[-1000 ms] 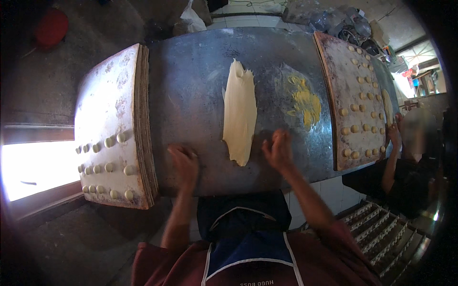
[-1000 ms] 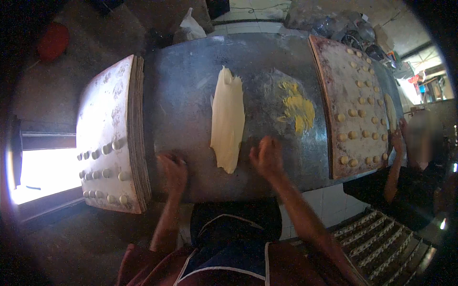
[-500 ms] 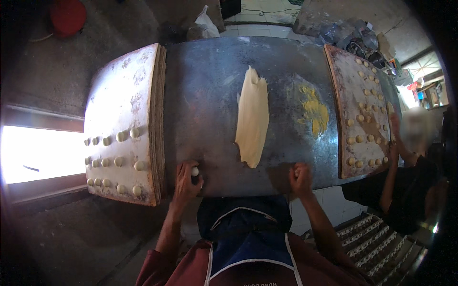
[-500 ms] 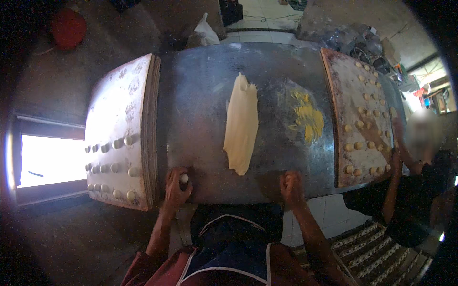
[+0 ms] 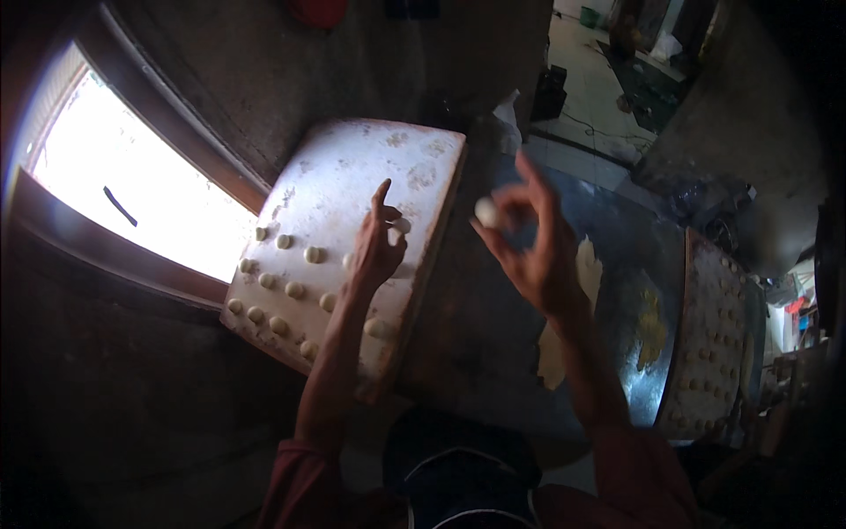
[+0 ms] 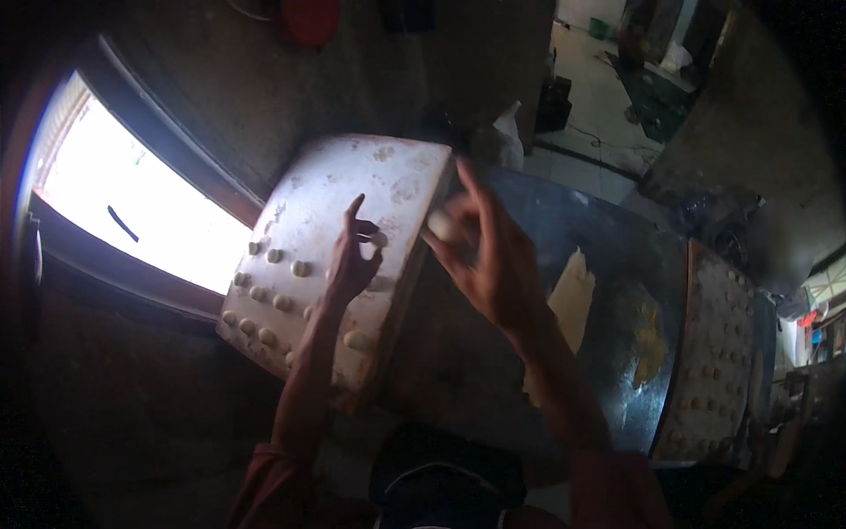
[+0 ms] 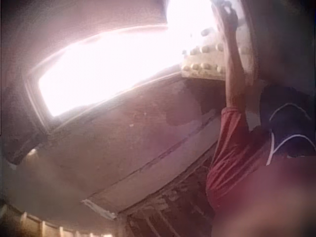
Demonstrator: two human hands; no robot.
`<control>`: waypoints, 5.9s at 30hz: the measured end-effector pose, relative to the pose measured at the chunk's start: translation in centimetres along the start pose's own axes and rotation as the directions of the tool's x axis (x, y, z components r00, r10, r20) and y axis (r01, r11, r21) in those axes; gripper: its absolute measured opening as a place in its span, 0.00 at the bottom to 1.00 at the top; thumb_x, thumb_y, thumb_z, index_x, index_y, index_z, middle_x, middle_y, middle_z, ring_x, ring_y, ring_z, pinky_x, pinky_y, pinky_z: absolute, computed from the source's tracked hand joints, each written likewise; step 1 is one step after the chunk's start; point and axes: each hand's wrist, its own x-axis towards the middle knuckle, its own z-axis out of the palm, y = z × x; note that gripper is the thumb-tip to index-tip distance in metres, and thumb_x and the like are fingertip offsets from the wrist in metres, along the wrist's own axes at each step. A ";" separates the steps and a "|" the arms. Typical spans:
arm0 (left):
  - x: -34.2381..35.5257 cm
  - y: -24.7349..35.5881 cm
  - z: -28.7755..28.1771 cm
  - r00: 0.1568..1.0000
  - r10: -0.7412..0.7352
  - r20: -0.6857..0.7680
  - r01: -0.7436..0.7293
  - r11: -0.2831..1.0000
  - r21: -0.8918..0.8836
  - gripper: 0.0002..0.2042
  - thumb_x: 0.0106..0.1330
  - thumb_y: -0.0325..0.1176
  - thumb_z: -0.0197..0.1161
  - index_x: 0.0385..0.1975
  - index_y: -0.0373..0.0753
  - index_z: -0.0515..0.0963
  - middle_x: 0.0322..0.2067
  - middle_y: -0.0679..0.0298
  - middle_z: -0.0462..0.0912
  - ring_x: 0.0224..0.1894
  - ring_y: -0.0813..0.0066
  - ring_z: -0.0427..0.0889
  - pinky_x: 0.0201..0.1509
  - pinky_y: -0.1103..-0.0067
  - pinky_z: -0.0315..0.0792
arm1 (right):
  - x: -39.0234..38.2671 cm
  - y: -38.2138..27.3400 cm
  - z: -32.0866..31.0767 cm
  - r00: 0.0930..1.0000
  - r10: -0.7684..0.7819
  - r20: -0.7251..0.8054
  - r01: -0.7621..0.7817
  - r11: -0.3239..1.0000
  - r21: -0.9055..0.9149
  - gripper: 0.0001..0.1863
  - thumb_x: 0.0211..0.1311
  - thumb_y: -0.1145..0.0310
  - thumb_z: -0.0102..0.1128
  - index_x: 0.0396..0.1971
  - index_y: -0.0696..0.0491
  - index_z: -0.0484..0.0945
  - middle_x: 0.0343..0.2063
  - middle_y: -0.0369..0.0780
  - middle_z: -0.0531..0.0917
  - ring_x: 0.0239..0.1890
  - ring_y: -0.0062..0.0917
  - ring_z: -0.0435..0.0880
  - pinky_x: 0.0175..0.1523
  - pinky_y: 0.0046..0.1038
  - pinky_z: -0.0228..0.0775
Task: The person scoops dough from a metal bowl into a pink container, then places the bowl into a stand mixer. They later roll small dough pieces into balls on a metal table and arrange them on a wooden tray, which is placed on a multi-tiered rack.
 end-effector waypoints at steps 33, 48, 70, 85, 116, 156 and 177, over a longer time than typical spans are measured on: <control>-18.8 20.1 20.4 0.891 -0.083 0.446 0.429 0.478 -0.767 0.33 0.79 0.56 0.33 0.74 0.38 0.56 0.75 0.54 0.56 0.77 0.57 0.52 0.79 0.61 0.45 | -27.0 -3.5 -9.2 0.862 0.462 0.208 -0.503 0.732 0.459 0.51 0.72 0.31 0.27 0.77 0.57 0.33 0.78 0.50 0.33 0.80 0.39 0.29 0.80 0.44 0.20; -19.2 16.4 19.5 0.665 -0.561 0.493 0.699 0.700 -0.146 0.24 0.79 0.50 0.49 0.57 0.34 0.76 0.45 0.57 0.82 0.44 0.64 0.81 0.54 0.66 0.72 | -34.0 3.9 -11.5 0.776 0.631 -0.013 -0.592 0.721 -0.361 0.29 0.55 0.73 0.70 0.59 0.54 0.75 0.52 0.50 0.77 0.55 0.48 0.76 0.61 0.46 0.69; -23.7 18.4 24.5 0.173 -0.480 0.860 0.984 0.054 -0.168 0.23 0.80 0.50 0.44 0.46 0.33 0.75 0.31 0.59 0.79 0.37 0.62 0.82 0.51 0.67 0.77 | -39.8 1.7 -10.0 0.702 0.702 0.122 -0.680 0.711 -0.180 0.17 0.78 0.60 0.48 0.39 0.60 0.77 0.29 0.44 0.81 0.30 0.28 0.80 0.38 0.33 0.74; -27.3 14.6 24.7 0.708 -0.174 0.684 0.417 0.885 -0.206 0.13 0.77 0.36 0.47 0.45 0.33 0.73 0.35 0.58 0.77 0.37 0.63 0.78 0.40 0.71 0.73 | -28.3 10.3 -6.6 0.632 0.386 0.672 -0.761 0.474 0.443 0.11 0.76 0.66 0.52 0.46 0.56 0.80 0.38 0.37 0.83 0.41 0.25 0.82 0.51 0.29 0.75; -22.1 8.5 25.5 0.988 -0.068 0.141 0.050 0.991 0.125 0.12 0.70 0.28 0.62 0.43 0.30 0.66 0.39 0.49 0.71 0.37 0.53 0.73 0.45 0.61 0.74 | -36.3 11.2 -13.2 0.821 0.561 -0.101 -0.526 0.679 -0.512 0.16 0.60 0.72 0.67 0.41 0.56 0.68 0.34 0.47 0.76 0.41 0.45 0.76 0.47 0.48 0.66; -18.9 9.4 2.9 0.876 0.070 0.476 -0.083 0.997 0.006 0.17 0.55 0.20 0.72 0.46 0.39 0.83 0.47 0.55 0.78 0.54 0.53 0.78 0.56 0.62 0.76 | -40.8 3.9 -21.3 0.697 0.697 0.167 -0.489 0.632 -0.601 0.15 0.61 0.72 0.66 0.47 0.58 0.80 0.42 0.47 0.79 0.48 0.44 0.80 0.51 0.43 0.75; -5.4 1.7 -3.0 0.951 -0.210 -0.227 0.219 0.976 0.015 0.44 0.53 0.24 0.75 0.70 0.37 0.57 0.56 0.51 0.78 0.57 0.54 0.79 0.59 0.64 0.74 | -4.2 7.0 13.1 0.982 0.161 -0.099 -0.182 0.948 -0.260 0.52 0.50 0.62 0.80 0.71 0.61 0.58 0.40 0.41 0.81 0.43 0.31 0.79 0.54 0.36 0.67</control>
